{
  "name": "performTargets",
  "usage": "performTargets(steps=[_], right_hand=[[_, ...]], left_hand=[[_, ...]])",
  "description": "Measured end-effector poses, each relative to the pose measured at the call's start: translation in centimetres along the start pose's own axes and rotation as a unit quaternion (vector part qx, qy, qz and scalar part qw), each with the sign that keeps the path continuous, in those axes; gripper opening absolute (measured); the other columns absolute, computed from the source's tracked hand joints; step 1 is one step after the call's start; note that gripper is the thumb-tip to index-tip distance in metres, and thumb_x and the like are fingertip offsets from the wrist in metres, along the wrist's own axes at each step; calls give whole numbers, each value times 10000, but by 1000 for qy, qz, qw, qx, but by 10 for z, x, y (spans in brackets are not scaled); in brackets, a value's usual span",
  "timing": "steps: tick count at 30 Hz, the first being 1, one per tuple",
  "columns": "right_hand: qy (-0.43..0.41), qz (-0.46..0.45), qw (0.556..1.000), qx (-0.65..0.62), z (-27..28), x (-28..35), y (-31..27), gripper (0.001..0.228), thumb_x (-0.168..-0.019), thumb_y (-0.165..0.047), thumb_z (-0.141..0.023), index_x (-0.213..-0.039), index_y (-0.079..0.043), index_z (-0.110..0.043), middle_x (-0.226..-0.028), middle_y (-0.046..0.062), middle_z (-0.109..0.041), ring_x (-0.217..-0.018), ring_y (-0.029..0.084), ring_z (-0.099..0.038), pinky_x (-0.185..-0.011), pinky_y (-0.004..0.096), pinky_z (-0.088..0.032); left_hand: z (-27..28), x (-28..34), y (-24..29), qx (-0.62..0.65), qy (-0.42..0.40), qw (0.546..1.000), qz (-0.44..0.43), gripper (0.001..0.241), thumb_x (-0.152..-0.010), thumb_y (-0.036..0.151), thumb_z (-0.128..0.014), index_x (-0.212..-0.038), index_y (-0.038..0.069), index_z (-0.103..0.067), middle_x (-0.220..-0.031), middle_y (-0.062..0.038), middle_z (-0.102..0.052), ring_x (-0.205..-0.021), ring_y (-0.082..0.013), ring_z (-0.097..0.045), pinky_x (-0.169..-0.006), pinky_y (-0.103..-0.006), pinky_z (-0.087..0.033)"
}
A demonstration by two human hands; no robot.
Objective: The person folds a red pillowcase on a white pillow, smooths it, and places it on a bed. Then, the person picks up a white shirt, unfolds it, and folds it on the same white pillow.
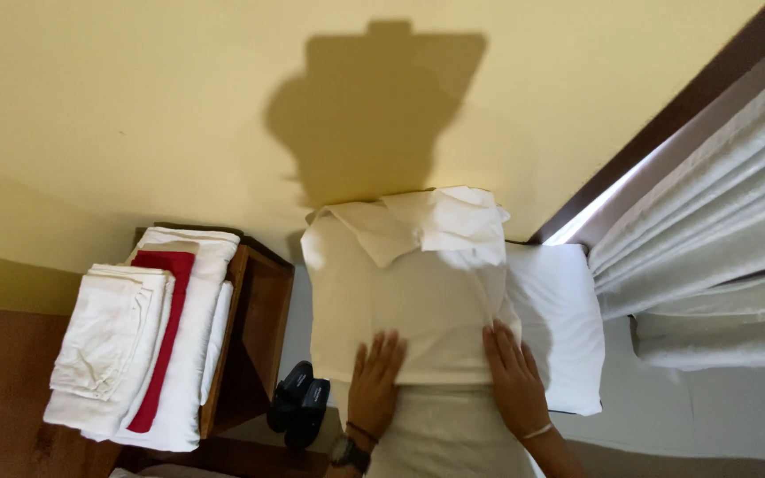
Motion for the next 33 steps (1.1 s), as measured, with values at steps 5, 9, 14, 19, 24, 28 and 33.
performTargets(steps=[5,9,14,19,24,28,33], right_hand=[[58,78,995,-38,37,-53,-57,690,-921,23,-399,-1592,-95,-290,-1690,68,-248,-1578,188,-193,-1306,456,-103],[58,180,978,-85,15,-68,-112,764,-850,123,-441,-1575,-77,-310,-1690,127,-201,-1578,256,-180,-1308,419,-103],[23,210,966,-151,6,-101,-166,553,-902,-38,-522,-1454,-17,-498,-1572,141,-448,-1504,279,-347,-1265,483,-202],[17,222,953,-204,-2,-117,-186,471,-866,-70,-566,-1336,-87,-596,-1477,116,-548,-1451,279,-427,-1225,522,-245],[-8,265,942,-209,-7,-109,-183,312,-915,-157,-532,-1197,-123,-663,-1473,38,-575,-1449,233,-423,-1230,493,-201],[-50,283,932,-221,-6,-96,-176,302,-948,-191,-526,-1210,-110,-654,-1488,44,-571,-1456,225,-417,-1229,485,-211],[-82,291,921,-247,-6,-86,-165,414,-910,-89,-471,-1297,-81,-619,-1558,68,-492,-1502,226,-338,-1248,464,-177]], left_hand=[[10,-13,-37,-33,-4,999,43,793,-856,98,-556,-1610,142,-317,-1704,-38,-273,-1581,-232,-220,-1295,-463,-138],[4,1,-62,2,6,997,82,752,-876,182,-569,-1576,44,-332,-1659,-143,-339,-1559,-270,-273,-1279,-485,-165],[19,15,-70,108,-17,989,102,919,-757,117,-652,-1590,22,-275,-1682,-190,-264,-1574,-326,-217,-1278,-487,-137],[-14,43,-116,14,-16,979,203,837,-816,18,-590,-1585,-15,-261,-1654,-237,-285,-1513,-361,-320,-1236,-459,-248],[-52,77,-162,-34,7,966,258,804,-766,-91,-487,-1553,17,-357,-1603,-190,-403,-1495,-343,-372,-1213,-448,-315],[-61,96,-160,-91,-82,955,270,712,-841,-52,-471,-1539,50,-378,-1557,-101,-482,-1448,-240,-438,-1234,-420,-289],[-64,111,-119,-134,-81,968,194,739,-836,-26,-503,-1553,12,-328,-1568,-150,-443,-1405,-261,-478,-1228,-388,-313]])
Point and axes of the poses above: each hand's wrist, its own x-axis away from the middle knuckle, its own z-axis out of the back of the hand, y = z × x, the point moved 6 cm from there along -x, towards the middle knuckle
